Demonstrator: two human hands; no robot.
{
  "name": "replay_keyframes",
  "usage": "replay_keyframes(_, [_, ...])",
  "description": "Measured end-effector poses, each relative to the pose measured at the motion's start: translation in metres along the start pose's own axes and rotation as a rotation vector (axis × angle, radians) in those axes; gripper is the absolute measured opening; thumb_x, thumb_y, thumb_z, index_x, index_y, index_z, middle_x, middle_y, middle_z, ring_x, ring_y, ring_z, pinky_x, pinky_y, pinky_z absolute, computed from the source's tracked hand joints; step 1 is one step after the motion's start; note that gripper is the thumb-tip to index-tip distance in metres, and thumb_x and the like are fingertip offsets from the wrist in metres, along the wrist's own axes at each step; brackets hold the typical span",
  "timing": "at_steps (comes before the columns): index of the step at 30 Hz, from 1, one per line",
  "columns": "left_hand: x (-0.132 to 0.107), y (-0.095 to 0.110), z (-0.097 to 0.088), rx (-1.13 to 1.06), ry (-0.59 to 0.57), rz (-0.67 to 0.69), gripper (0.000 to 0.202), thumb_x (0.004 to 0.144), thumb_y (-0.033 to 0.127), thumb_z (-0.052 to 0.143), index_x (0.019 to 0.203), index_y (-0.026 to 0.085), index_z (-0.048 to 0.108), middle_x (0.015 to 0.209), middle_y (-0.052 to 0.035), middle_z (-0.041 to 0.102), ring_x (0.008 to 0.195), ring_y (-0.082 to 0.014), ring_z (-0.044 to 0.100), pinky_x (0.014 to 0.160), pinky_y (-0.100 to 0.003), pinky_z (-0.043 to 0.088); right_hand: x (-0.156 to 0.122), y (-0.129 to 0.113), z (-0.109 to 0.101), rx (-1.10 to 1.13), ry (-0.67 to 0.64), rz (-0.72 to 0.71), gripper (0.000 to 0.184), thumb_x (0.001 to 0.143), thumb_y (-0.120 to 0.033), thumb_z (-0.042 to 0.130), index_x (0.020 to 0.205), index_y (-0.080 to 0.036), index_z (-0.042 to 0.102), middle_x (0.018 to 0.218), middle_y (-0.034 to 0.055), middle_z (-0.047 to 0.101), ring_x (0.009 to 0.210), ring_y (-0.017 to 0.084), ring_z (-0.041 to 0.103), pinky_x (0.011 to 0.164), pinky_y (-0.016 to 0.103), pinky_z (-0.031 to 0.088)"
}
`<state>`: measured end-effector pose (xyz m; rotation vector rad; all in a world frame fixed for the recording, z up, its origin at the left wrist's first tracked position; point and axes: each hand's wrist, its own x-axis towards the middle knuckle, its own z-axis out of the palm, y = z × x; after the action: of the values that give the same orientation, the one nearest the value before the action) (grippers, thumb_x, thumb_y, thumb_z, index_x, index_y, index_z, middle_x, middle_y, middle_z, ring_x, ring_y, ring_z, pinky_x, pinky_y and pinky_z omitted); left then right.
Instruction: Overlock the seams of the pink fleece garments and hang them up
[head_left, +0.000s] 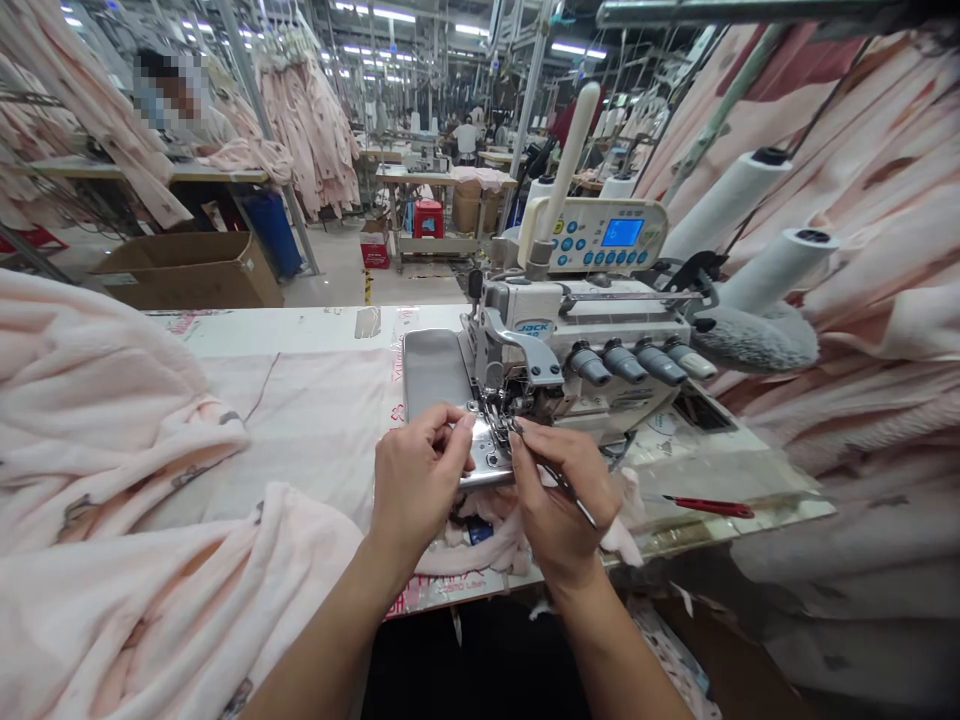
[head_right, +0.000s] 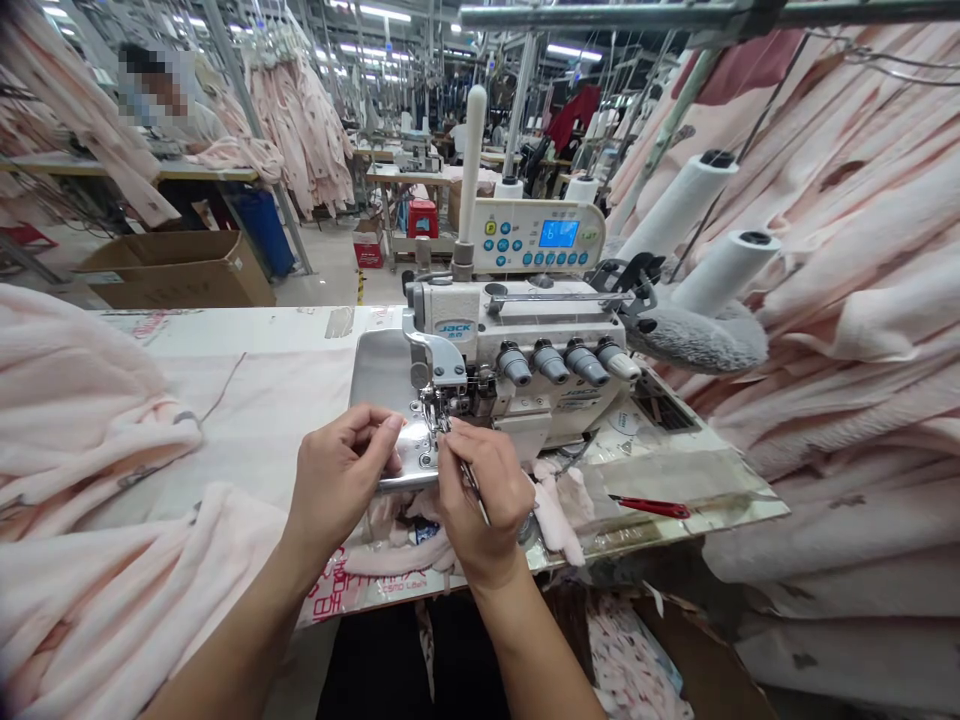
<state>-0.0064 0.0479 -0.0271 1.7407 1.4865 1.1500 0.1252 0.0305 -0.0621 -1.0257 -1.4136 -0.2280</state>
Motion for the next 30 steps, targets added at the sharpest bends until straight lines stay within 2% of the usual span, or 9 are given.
replay_keyframes(9, [-0.001,-0.002,0.0,-0.017,0.004,0.001,0.02,0.085,0.034,0.052,0.073,0.021,0.062,0.049,0.0067,0.06,0.046,-0.0093,0.056,0.052,-0.018,0.041,-0.002,0.003,-0.003,0.047,-0.013,0.049,0.023,0.074,0.0,0.065,0.085,-0.019,0.065,0.085,0.0055,0.071,0.08,0.019,0.067,0.069,0.034,0.057])
replay_keyframes(18, [0.0,-0.003,0.001,-0.008,0.013,0.024,0.02,0.085,0.033,0.052,0.073,0.021,0.062,0.049,0.0057,0.061,0.047,-0.0097,0.056,0.052,-0.018,0.04,-0.001,0.003,0.0,0.024,-0.027,0.037,0.022,0.075,-0.002,0.065,0.086,-0.021,0.066,0.085,0.0045,0.071,0.079,0.019,0.067,0.069,0.034,0.056])
replay_keyframes(22, [-0.001,-0.004,0.001,-0.014,0.019,0.035,0.02,0.085,0.033,0.052,0.074,0.021,0.062,0.05,0.0055,0.061,0.047,-0.0096,0.056,0.052,-0.019,0.04,0.001,0.0,-0.005,0.028,-0.068,0.024,0.021,0.076,-0.003,0.065,0.088,-0.02,0.065,0.086,0.0048,0.07,0.081,0.019,0.067,0.072,0.035,0.056])
replay_keyframes(25, [-0.003,-0.005,0.0,-0.022,0.028,0.052,0.022,0.086,0.032,0.05,0.072,0.02,0.062,0.05,0.0043,0.06,0.046,-0.0099,0.054,0.051,-0.019,0.04,0.003,-0.004,-0.012,0.049,-0.124,0.082,0.021,0.078,-0.008,0.065,0.095,-0.021,0.064,0.091,0.0053,0.07,0.086,0.02,0.067,0.075,0.036,0.057])
replay_keyframes(28, [-0.007,-0.008,0.0,-0.012,0.043,0.089,0.024,0.086,0.031,0.049,0.071,0.019,0.062,0.052,0.0023,0.059,0.049,-0.0106,0.053,0.051,-0.02,0.039,0.007,-0.007,-0.015,0.105,-0.094,0.155,0.023,0.078,-0.008,0.065,0.098,-0.02,0.061,0.095,0.0054,0.068,0.088,0.02,0.068,0.075,0.036,0.058])
replay_keyframes(30, [-0.008,-0.01,0.0,-0.008,0.055,0.117,0.024,0.087,0.031,0.049,0.071,0.019,0.062,0.054,0.0015,0.058,0.05,-0.011,0.053,0.052,-0.021,0.039,0.012,-0.008,-0.014,0.109,-0.085,0.1,0.024,0.076,-0.005,0.067,0.094,-0.02,0.06,0.094,0.0048,0.069,0.087,0.021,0.068,0.075,0.037,0.058])
